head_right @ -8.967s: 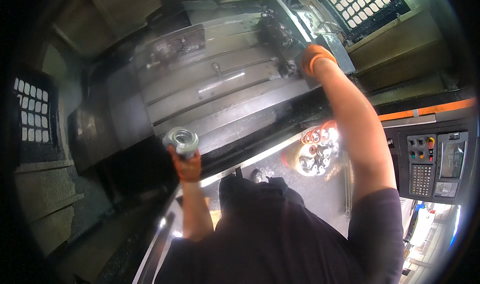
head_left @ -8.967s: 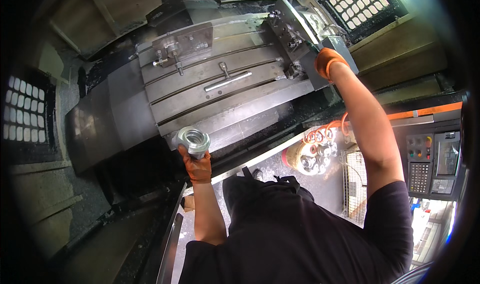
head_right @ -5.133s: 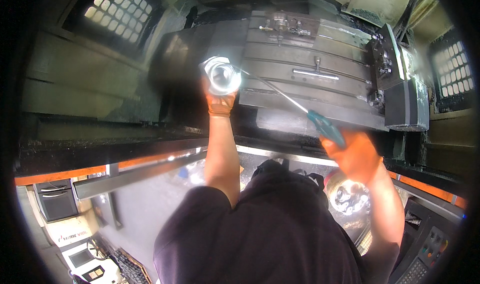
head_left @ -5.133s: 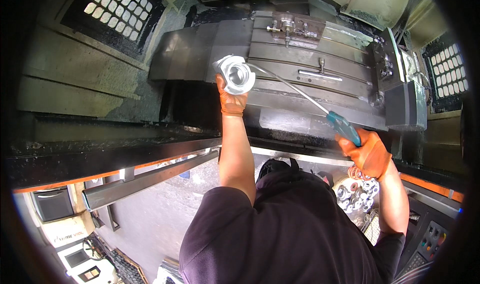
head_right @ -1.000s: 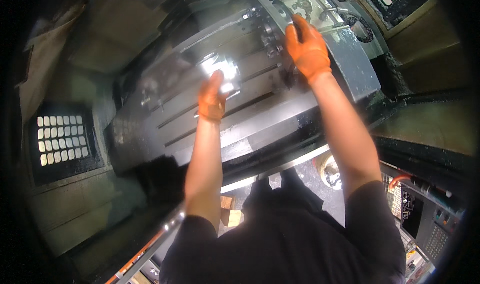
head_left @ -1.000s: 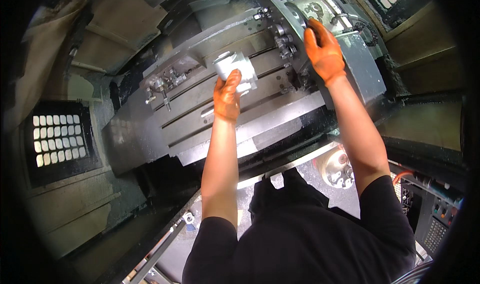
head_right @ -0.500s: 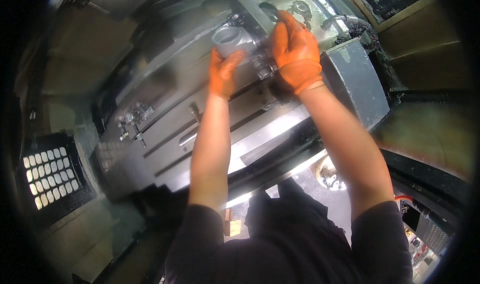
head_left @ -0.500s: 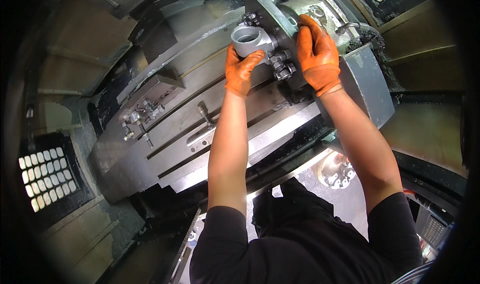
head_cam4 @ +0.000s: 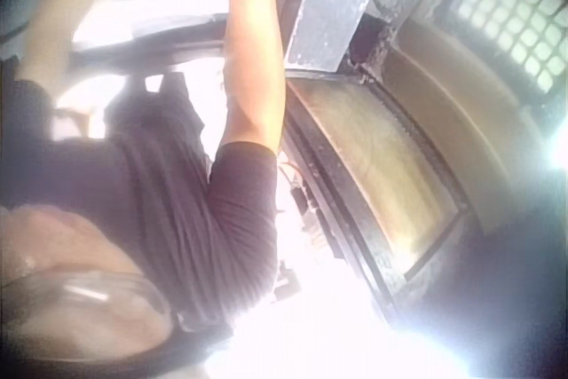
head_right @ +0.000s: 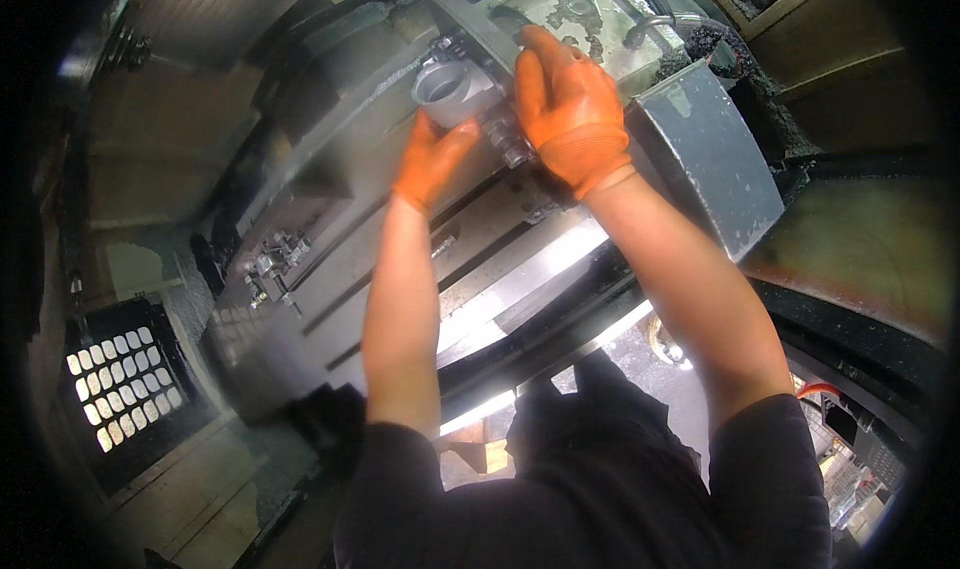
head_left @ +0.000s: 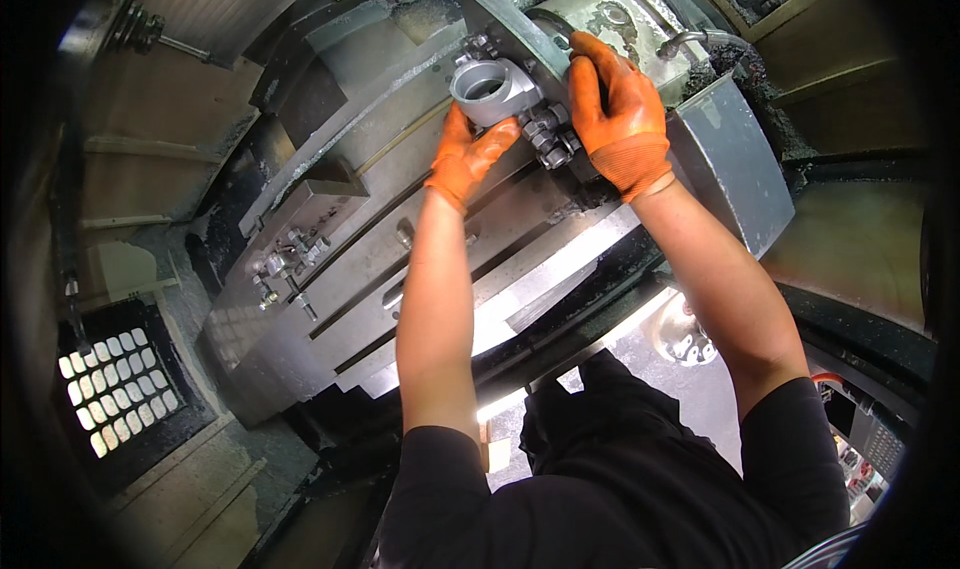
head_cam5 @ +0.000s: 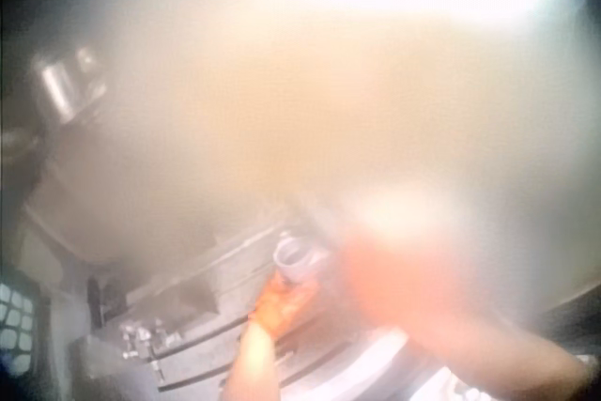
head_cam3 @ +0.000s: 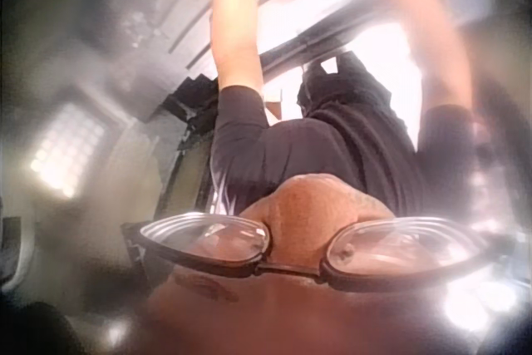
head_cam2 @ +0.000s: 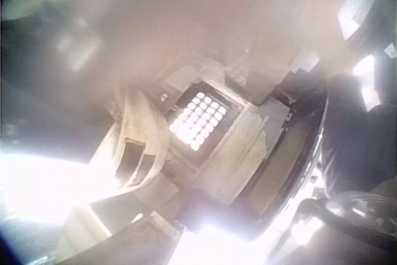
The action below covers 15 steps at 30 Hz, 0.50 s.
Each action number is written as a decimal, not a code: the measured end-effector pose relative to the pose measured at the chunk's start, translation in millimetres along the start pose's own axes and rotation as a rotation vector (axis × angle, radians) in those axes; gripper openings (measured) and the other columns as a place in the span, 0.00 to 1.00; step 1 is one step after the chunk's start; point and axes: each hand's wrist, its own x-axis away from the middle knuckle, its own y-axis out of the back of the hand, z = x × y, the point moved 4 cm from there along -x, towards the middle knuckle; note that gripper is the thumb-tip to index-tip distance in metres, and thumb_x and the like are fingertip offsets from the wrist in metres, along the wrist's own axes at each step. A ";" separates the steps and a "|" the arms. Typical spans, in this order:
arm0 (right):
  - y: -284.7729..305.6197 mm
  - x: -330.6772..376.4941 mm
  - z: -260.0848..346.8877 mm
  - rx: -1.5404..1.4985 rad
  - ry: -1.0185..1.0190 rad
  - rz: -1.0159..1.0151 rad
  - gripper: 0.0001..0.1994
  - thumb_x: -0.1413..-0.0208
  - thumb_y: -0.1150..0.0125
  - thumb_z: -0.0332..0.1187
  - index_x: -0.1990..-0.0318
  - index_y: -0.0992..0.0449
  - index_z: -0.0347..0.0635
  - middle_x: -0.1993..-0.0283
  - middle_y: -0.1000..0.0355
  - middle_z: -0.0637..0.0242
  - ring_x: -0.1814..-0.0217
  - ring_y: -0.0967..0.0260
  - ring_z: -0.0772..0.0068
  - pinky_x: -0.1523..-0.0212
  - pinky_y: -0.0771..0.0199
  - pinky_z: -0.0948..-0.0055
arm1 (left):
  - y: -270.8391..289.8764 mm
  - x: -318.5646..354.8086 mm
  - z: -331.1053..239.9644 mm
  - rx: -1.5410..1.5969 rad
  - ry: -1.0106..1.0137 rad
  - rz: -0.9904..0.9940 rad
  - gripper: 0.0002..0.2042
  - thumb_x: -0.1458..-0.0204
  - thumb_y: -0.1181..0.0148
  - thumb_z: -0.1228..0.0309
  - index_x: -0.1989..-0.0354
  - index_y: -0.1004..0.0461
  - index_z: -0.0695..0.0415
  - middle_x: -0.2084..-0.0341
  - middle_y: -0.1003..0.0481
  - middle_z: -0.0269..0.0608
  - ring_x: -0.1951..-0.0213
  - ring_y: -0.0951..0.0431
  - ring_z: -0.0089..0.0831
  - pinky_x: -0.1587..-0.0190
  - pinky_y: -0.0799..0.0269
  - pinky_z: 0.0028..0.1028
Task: The person removes a cylindrical metal part from a CNC lathe chuck, then uses a dial bore gauge to measure the internal diameter of several similar parts. The person repeatedly inserts the gauge into each part, rotates it, and checks the dial reading before placing the part on a tray.
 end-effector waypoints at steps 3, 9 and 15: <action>3.2 -0.4 0.2 -0.026 0.001 0.048 0.18 0.34 0.46 0.38 0.43 0.22 0.40 0.60 0.20 0.45 0.55 0.24 0.37 0.50 0.26 0.46 | -5.5 10.4 -21.9 -0.396 -0.224 0.111 0.15 0.35 0.49 0.78 0.42 0.29 0.51 0.57 0.22 0.53 0.67 0.19 0.45 0.73 0.23 0.30; -2.3 -1.0 -0.1 -0.008 0.159 0.119 0.23 0.38 0.39 0.41 0.40 0.24 0.39 0.50 0.21 0.44 0.47 0.25 0.39 0.43 0.26 0.49 | -7.5 1.5 -15.4 0.049 0.011 -0.148 0.13 0.31 0.50 0.64 0.45 0.28 0.56 0.62 0.22 0.54 0.75 0.19 0.53 0.79 0.27 0.32; -15.3 4.7 14.1 0.555 0.449 0.649 0.50 0.57 0.23 0.58 0.24 0.38 0.65 0.16 0.54 0.56 0.16 0.59 0.39 0.19 0.54 0.46 | -6.6 5.9 -13.0 0.030 -0.052 -0.058 0.09 0.32 0.50 0.73 0.47 0.30 0.59 0.55 0.26 0.48 0.71 0.17 0.54 0.77 0.22 0.36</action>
